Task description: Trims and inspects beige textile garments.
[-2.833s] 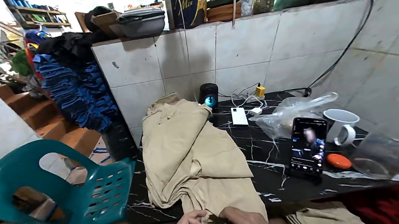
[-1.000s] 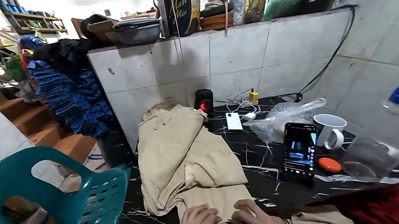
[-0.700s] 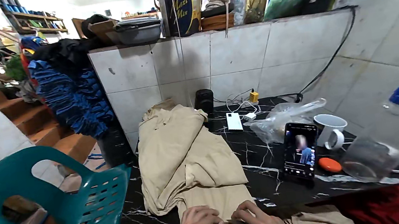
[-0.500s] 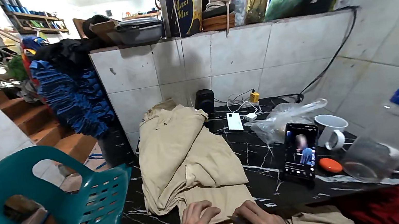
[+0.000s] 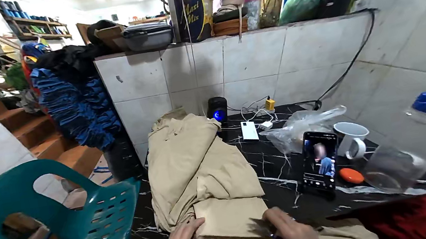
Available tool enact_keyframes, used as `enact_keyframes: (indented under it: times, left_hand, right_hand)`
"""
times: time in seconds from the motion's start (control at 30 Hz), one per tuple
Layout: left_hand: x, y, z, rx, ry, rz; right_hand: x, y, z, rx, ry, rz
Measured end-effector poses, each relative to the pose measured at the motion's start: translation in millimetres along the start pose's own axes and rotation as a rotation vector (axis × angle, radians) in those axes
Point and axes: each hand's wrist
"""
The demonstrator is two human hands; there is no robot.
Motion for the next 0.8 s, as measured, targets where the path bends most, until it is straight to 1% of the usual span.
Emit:
enact_keyframes:
  times: [0.07, 0.1, 0.13, 0.17, 0.23, 0.27, 0.3, 0.33, 0.37, 0.47, 0.53, 0.6, 0.67, 0.8]
  left_hand:
    - [-0.7, 7.3, 7.2, 0.062, -0.048, -0.087]
    - [-3.4, 12.9, 7.6, 0.112, -0.056, -0.113]
    - [-4.0, 19.4, 5.5, 0.149, -0.055, -0.126]
    - [-2.9, 25.1, 3.2, 0.181, -0.038, -0.114]
    - [2.9, 33.1, 1.1, 0.219, 0.034, -0.045]
    - [5.8, 36.2, 0.5, 0.207, 0.072, -0.013]
    - [7.1, 38.1, 0.6, 0.190, 0.099, 0.014]
    - [5.9, 39.6, 1.2, 0.171, 0.112, 0.040]
    - [2.5, 41.9, 1.4, 0.149, 0.112, 0.069]
    - [-13.7, 48.7, -4.2, 0.086, 0.052, 0.155]
    - [-20.8, 51.6, -9.5, 0.069, -0.017, 0.169]
    - [-15.7, 55.5, -14.1, 0.022, -0.060, 0.109]
    - [-6.4, 56.4, -13.8, -0.034, -0.074, 0.035]
    - [-0.1, 52.4, -5.4, -0.048, -0.068, 0.005]
  right_hand:
    - [-12.0, 1.0, 12.8, -0.070, 0.008, 0.043]
    - [-16.0, 1.3, 17.9, -0.054, 0.014, 0.066]
    - [-18.4, 1.8, 22.4, 0.016, 0.018, 0.074]
    - [-19.9, 1.7, 26.2, 0.139, 0.013, 0.055]
    - [-24.4, -1.0, 28.9, 0.437, -0.008, -0.013]
    - [-26.8, -3.1, 28.3, 0.540, -0.021, -0.019]
    - [-27.1, -5.6, 26.9, 0.585, -0.041, -0.005]
    - [-25.1, -8.3, 24.1, 0.590, -0.068, 0.010]
    - [-20.6, -10.2, 19.2, 0.557, -0.116, 0.027]
    - [-2.3, -13.1, -13.2, 0.353, -0.356, 0.067]
    - [10.4, -15.6, -38.2, 0.269, -0.432, 0.087]
    - [18.0, -17.1, -59.7, 0.213, -0.475, 0.109]
    - [20.5, -19.4, -72.2, 0.195, -0.470, 0.111]
    - [14.5, -23.0, -73.0, 0.231, -0.438, 0.076]
Point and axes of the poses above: each hand's wrist, its own y-axis away from the middle knuckle, its own z-axis out of the back of the hand, x = y × z, and after that the axes turned 11 degrees about -x, right-handed
